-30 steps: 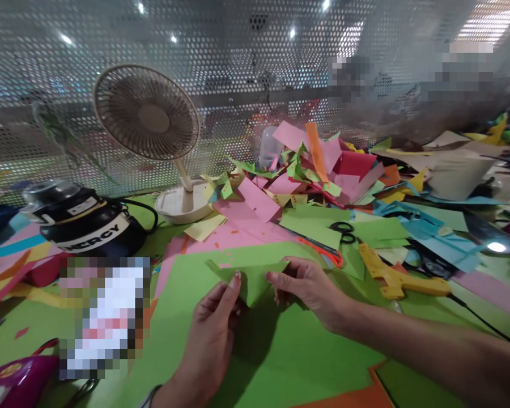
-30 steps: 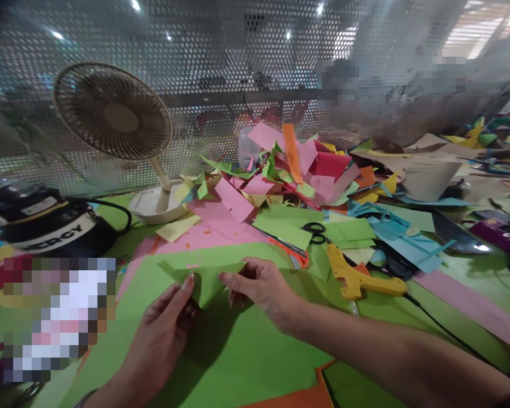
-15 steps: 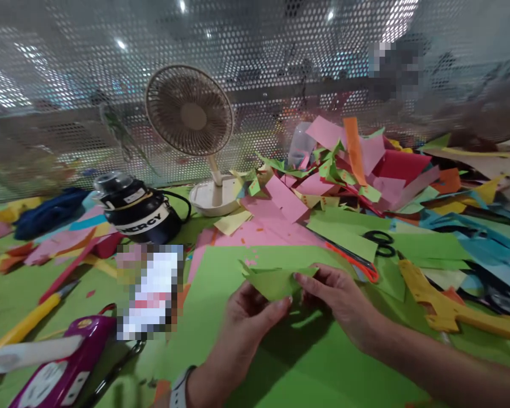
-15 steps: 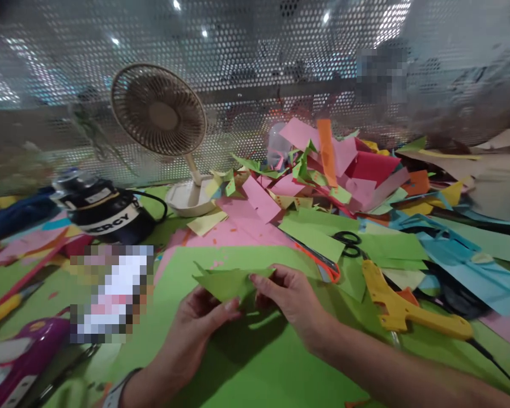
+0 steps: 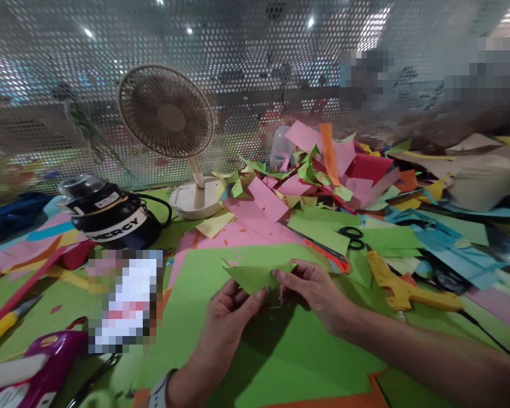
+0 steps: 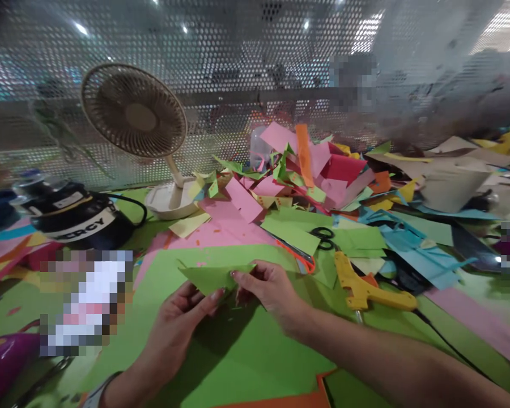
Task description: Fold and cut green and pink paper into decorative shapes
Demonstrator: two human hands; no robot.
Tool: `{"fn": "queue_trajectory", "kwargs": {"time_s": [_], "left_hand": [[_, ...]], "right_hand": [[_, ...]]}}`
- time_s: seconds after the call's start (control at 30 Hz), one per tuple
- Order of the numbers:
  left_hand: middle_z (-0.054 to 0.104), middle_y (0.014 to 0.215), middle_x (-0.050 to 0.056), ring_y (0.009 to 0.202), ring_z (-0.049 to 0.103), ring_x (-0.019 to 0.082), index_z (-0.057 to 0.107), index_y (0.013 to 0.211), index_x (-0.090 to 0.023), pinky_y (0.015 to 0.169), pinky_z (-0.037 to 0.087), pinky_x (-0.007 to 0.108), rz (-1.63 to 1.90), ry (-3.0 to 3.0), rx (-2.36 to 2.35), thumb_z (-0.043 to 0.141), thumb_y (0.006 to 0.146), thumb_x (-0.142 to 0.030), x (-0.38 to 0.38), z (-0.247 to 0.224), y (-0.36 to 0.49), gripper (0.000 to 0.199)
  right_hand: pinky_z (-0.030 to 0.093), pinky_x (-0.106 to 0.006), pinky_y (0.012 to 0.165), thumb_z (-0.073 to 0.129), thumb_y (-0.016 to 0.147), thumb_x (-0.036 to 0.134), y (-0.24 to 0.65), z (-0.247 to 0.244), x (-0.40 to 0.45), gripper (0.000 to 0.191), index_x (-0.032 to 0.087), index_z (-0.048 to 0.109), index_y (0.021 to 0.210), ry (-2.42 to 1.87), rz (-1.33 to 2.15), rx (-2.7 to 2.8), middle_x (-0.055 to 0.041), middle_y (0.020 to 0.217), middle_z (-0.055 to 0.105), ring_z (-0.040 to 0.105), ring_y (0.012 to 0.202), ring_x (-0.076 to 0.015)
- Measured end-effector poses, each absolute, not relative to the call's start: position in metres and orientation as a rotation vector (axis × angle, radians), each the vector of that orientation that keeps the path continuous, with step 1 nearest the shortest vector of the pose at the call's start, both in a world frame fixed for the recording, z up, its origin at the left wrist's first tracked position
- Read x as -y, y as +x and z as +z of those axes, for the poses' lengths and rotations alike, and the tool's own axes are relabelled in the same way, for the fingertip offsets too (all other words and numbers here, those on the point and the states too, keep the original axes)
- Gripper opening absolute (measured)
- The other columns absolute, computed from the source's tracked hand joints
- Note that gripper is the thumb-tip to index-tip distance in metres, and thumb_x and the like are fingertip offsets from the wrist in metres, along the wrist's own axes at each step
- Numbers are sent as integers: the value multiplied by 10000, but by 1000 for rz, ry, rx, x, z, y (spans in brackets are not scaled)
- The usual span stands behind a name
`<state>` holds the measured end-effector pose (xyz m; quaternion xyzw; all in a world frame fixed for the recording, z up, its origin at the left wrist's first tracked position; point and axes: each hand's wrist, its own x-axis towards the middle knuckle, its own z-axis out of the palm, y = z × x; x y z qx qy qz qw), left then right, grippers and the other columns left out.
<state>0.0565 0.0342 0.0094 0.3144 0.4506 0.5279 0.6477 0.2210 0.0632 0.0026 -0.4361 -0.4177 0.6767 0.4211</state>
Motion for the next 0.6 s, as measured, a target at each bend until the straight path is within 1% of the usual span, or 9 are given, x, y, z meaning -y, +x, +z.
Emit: {"fn": "queue_trajectory", "kwargs": {"time_s": [0.13, 0.27, 0.33, 0.43, 0.5, 0.53, 0.6], "left_hand": [[732, 707, 15, 537, 582, 92, 730, 871, -168, 603, 518, 191, 1182, 720, -1046, 887, 589, -257, -34, 9, 57, 335], [734, 733, 24, 558, 582, 95, 737, 862, -168, 593, 500, 183, 1180, 715, -1070, 889, 584, -266, -33, 10, 56, 331], [725, 704, 15, 552, 577, 97, 740, 843, -173, 588, 495, 184, 1175, 712, -1079, 894, 574, -268, -33, 10, 56, 324], [681, 608, -9, 526, 555, 94, 723, 722, -172, 599, 496, 195, 1161, 733, -1096, 891, 579, -278, -34, 10, 55, 245], [651, 568, -14, 524, 545, 90, 685, 623, -163, 592, 489, 189, 1139, 753, -1103, 886, 590, -291, -35, 10, 55, 241], [639, 556, -16, 523, 541, 88, 675, 613, -160, 580, 483, 183, 1131, 755, -1109, 886, 590, -298, -35, 10, 55, 254], [634, 563, -22, 531, 543, 89, 692, 689, -159, 565, 474, 174, 1125, 741, -1124, 892, 580, -306, -35, 10, 55, 271]], "right_hand": [[380, -205, 469, 795, 655, 525, 221, 5, -63, 413, 155, 616, 619, -1066, 1700, 1049, 23, 524, 644, 538, 454, -75], [414, -217, 493, 793, 621, 565, 219, 5, -64, 456, 150, 602, 611, -1051, 1717, 1028, 22, 511, 636, 560, 454, -85], [420, -219, 491, 788, 615, 580, 219, 3, -64, 468, 152, 600, 609, -1038, 1727, 1017, 18, 513, 643, 569, 455, -89], [418, -215, 478, 795, 616, 567, 219, 1, -64, 456, 158, 594, 596, -1037, 1735, 999, 18, 506, 648, 570, 440, -90], [413, -210, 465, 798, 628, 549, 220, 1, -63, 441, 161, 594, 580, -1039, 1742, 995, 20, 493, 645, 563, 423, -87], [412, -209, 462, 793, 638, 546, 220, 2, -63, 438, 160, 597, 570, -1041, 1748, 996, 18, 488, 644, 562, 419, -86], [419, -210, 467, 778, 656, 555, 220, 3, -62, 445, 158, 609, 547, -1046, 1757, 1003, 10, 481, 642, 566, 421, -87]]}}
